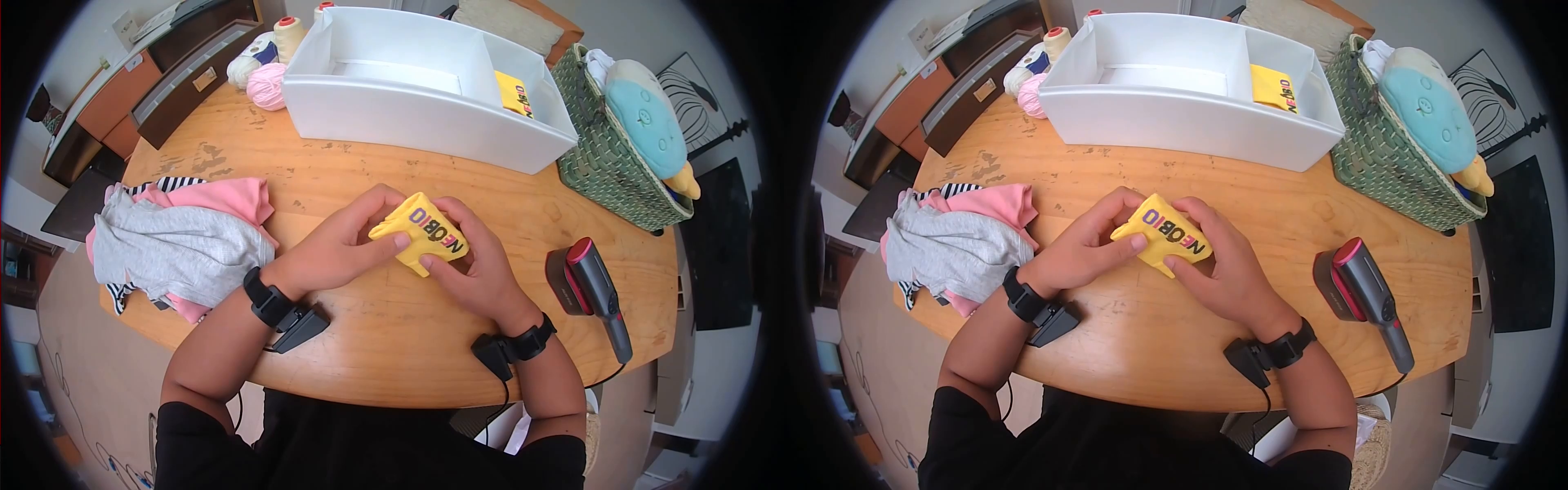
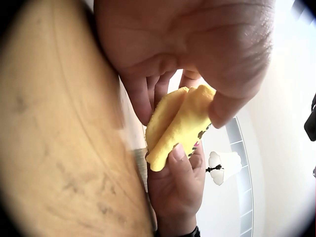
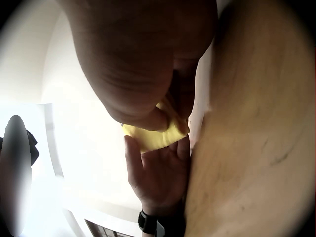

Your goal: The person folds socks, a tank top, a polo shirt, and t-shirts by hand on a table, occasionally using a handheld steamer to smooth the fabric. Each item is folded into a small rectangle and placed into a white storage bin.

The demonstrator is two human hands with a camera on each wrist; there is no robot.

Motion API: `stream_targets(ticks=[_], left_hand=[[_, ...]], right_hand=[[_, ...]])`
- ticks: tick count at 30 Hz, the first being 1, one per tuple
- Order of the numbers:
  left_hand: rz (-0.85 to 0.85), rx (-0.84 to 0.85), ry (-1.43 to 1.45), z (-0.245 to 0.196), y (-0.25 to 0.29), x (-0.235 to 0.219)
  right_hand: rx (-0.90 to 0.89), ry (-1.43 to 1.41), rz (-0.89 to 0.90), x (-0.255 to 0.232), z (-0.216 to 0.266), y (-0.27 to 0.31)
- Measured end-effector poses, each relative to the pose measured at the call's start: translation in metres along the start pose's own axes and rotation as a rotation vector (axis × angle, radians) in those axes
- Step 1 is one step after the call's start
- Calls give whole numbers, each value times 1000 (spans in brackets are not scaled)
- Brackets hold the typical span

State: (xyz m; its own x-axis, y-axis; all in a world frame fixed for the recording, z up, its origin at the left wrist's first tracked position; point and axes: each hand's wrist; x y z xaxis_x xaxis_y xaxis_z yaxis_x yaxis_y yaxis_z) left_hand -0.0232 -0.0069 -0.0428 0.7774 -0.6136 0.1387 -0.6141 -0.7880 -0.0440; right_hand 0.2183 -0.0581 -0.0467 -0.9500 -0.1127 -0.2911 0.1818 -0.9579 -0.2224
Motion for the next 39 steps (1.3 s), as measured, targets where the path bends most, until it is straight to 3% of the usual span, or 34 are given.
stream_targets(ticks=[7,11,20,25,30,32,34,37,38,39], left_hand=[[24,-67,11,-1,0,-4],[25,5,-1,7,-2,-5],[0,-8,-12,3,-1,-3],[-4,-37,-34,5,0,-2],[113,24,-81,1,2,-4],[112,26,-95,0,3,-4],[113,36,-119,0,4,-1],[23,224,-258,-7,5,16],[35,236,-279,-11,6,22],[-49,139,-286,-15,8,27]], right_hand=[[62,-70,32,1,-1,1],[180,-141,77,0,9,1],[74,-72,65,-2,-1,1],[99,-65,78,-3,6,0],[92,-101,106,-1,14,1],[45,12,111,-2,17,-1],[13,34,74,-1,19,1],[-11,16,-23,-1,22,2],[2,-23,-78,-1,24,2],[-18,-29,-93,-2,25,3]])
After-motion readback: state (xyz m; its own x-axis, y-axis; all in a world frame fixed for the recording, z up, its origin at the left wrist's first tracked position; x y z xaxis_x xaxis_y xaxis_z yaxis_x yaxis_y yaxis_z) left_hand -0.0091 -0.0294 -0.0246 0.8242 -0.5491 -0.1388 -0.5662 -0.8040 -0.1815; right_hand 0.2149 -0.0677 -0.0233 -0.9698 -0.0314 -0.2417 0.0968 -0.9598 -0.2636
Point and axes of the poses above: each hand's wrist, its own y-axis away from the middle knuckle, its own x-axis out of the palm, z = x × y, and after that the axes turned 5 degrees about -z, right-handed
